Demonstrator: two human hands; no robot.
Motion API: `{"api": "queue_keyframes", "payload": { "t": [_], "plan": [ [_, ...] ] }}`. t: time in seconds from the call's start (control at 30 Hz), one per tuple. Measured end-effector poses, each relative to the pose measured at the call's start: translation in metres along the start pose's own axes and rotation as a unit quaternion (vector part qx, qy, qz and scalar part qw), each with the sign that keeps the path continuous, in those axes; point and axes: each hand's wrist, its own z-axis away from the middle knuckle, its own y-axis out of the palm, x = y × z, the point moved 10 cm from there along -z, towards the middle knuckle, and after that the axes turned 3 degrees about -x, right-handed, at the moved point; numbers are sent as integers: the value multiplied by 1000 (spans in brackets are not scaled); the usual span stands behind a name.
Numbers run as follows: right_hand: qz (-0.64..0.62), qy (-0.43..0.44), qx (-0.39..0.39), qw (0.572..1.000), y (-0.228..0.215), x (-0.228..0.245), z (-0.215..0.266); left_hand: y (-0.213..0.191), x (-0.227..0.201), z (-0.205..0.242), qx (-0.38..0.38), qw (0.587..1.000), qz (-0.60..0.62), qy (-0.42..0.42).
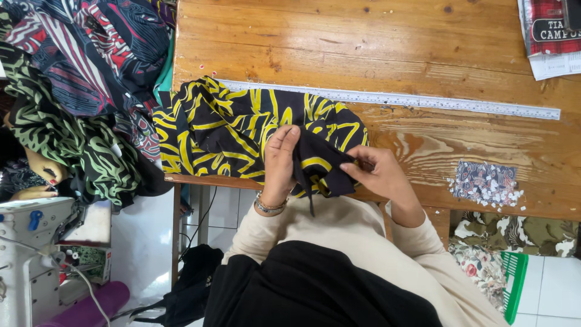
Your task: The person uses scissors to trim the edges of a yellow and black patterned fabric, then switches to a purple and black patterned fabric and continues cutting. The person handles the fabric with both hands, aligning edges before cutting.
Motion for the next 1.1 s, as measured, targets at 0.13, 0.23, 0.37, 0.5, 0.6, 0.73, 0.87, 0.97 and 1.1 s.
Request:
{"api": "queue_keyframes", "payload": {
  "t": [0.13, 0.23, 0.37, 0.5, 0.6, 0.73, 0.87, 0.97, 1.1],
  "plan": [
    [-201, 8, 39, 979, -5, -15, -2, -1, -2, 3, 18, 997, 46, -58],
    [-244, 18, 29, 969, -9, -24, 1, 2, -4, 10, 31, 995, 61, -66],
    [-248, 4, 32, 968, -8, -10, 10, 5, -4, 17, 19, 994, 75, -80],
    [-238, -40, 23, 970, -13, 28, 15, 24, -64, 26, 91, 972, -162, 140],
    [-109, -214, -65, 968, -33, 76, 27, 50, -125, 66, 85, 767, -441, 457],
    [-16, -217, -115, 969, -40, 86, 35, 57, -139, 79, 137, 756, -401, 499],
    [-17, -211, -128, 969, -42, 83, 35, 48, -129, 74, 121, 792, -389, 454],
    [-19, -199, -130, 971, -39, 81, 34, 41, -126, 72, 112, 801, -374, 453],
    [-35, -218, -132, 966, -39, 92, 38, 40, -127, 72, 125, 806, -356, 456]
  ]
}}
